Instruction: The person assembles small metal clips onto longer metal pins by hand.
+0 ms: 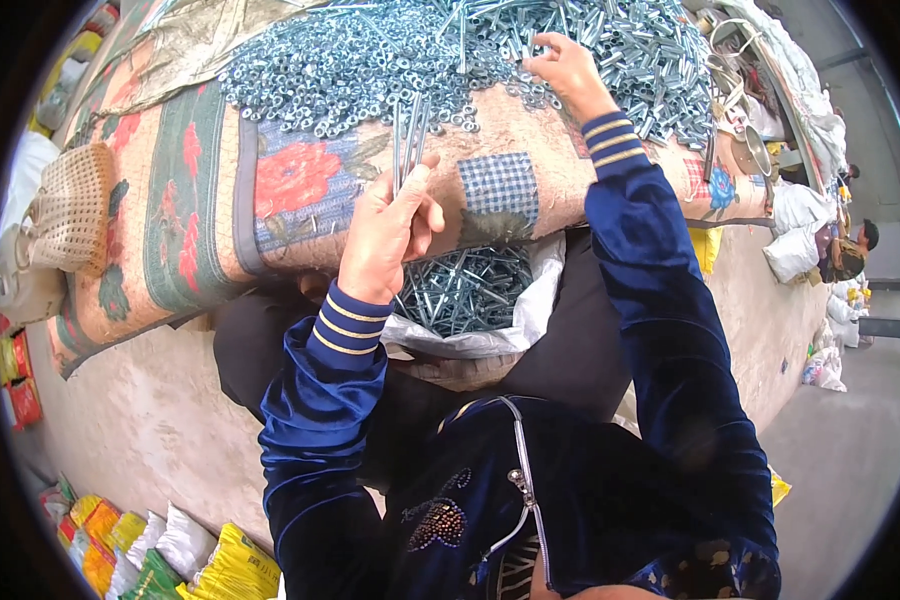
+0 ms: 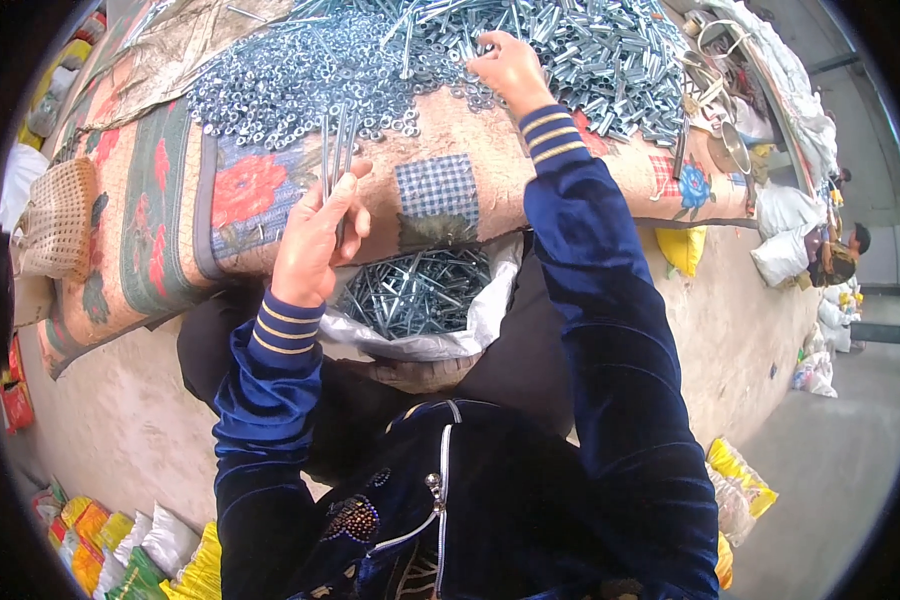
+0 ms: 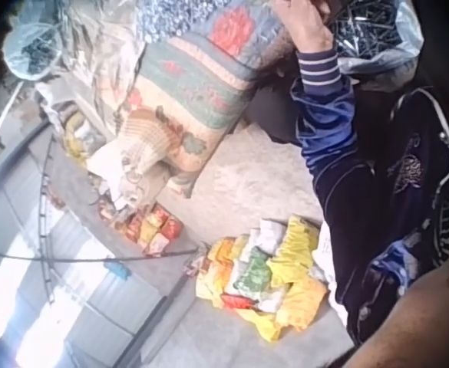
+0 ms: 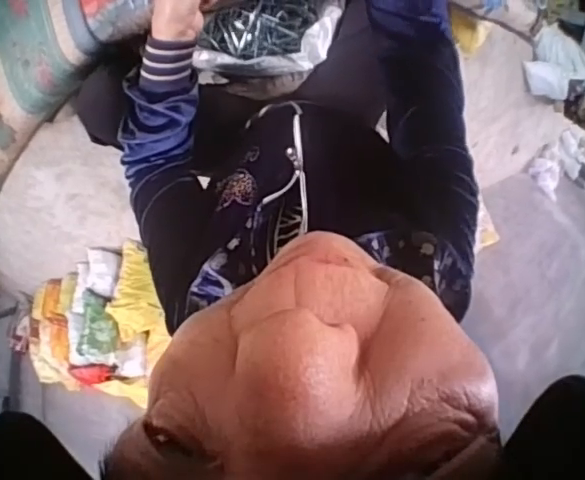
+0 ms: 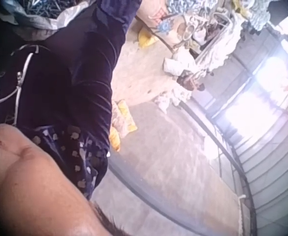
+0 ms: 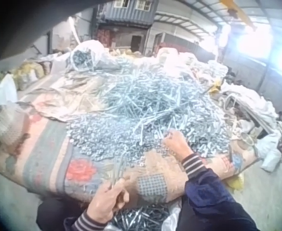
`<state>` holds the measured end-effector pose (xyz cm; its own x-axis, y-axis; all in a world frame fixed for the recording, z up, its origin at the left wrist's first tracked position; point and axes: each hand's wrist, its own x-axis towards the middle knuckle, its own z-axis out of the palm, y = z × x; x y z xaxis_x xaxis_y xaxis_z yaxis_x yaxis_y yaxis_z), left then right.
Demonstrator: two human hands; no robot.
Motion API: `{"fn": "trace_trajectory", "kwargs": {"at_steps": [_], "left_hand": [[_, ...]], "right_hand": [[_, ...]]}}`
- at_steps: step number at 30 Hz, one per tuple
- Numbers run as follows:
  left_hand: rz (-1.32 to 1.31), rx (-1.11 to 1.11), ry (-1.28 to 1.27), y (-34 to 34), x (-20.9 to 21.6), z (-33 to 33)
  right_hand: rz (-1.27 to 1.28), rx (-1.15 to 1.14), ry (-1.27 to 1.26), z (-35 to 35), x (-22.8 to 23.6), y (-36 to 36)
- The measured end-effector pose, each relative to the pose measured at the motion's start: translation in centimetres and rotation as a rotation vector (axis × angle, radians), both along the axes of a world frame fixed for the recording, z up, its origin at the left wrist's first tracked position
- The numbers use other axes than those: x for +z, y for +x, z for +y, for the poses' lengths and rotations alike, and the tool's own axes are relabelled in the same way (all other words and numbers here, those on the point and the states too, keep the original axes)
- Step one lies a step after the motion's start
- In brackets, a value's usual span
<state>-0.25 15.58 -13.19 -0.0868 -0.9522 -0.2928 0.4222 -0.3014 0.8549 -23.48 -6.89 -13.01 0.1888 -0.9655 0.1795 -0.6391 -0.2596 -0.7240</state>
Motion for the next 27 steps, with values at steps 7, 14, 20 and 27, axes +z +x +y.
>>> {"fn": "trace_trajectory", "kwargs": {"at_steps": [7,14,20,27], "left_hand": [[0.038,-0.173,0.025,-0.3,-0.1,-0.1],[0.035,-0.235,0.013,-0.6,-0.2,-0.2],[0.141,0.073,0.039,-0.8,-0.2,-0.4],[0.125,0.067,0.087,0.7,-0.5,-0.6]], "right_hand": [[-0.783,0.407,0.496,7.9,2.4,2.3],[-0.600,0.522,0.549,12.0,2.5,3.0],[-0.465,0.665,0.579,15.7,2.0,6.4],[0.174,-0.096,-0.192,6.4,-0.9,-0.6]]}}
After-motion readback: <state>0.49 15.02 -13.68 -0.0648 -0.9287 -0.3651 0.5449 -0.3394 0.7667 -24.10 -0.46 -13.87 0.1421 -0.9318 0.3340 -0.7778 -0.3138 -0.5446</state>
